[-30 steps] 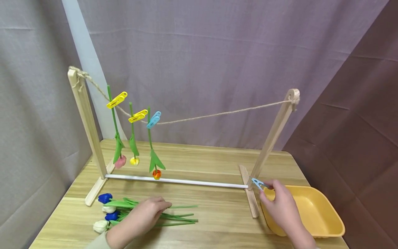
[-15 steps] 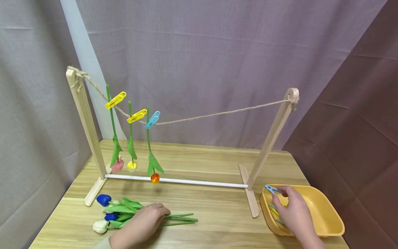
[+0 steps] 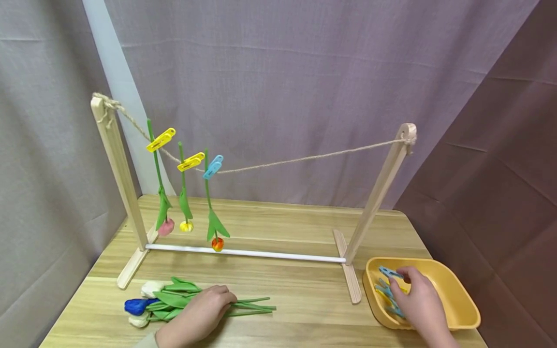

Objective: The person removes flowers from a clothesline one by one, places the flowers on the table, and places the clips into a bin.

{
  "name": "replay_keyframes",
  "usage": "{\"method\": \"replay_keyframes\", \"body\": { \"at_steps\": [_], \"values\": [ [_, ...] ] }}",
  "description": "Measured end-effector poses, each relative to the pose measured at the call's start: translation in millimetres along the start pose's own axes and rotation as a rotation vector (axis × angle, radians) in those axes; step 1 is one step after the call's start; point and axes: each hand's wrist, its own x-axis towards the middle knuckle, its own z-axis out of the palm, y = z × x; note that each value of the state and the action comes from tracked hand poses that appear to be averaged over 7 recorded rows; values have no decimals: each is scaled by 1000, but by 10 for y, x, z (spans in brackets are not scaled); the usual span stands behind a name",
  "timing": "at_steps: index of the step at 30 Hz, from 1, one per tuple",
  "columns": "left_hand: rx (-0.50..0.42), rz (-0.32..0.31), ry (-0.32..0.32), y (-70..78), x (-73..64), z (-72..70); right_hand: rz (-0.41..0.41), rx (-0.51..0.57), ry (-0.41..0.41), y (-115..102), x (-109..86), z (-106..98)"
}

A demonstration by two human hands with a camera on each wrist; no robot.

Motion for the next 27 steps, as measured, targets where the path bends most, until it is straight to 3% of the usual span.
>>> {"method": "replay_keyframes", "body": {
  "at_steps": [16,27],
  "values": [
    [-11,-5,-8,1,-3,-9,-22,3,26,34,-31,44],
    [-36,-8,23,-17,4,-7,-26,21,20,29,-37,60]
  ]
}}
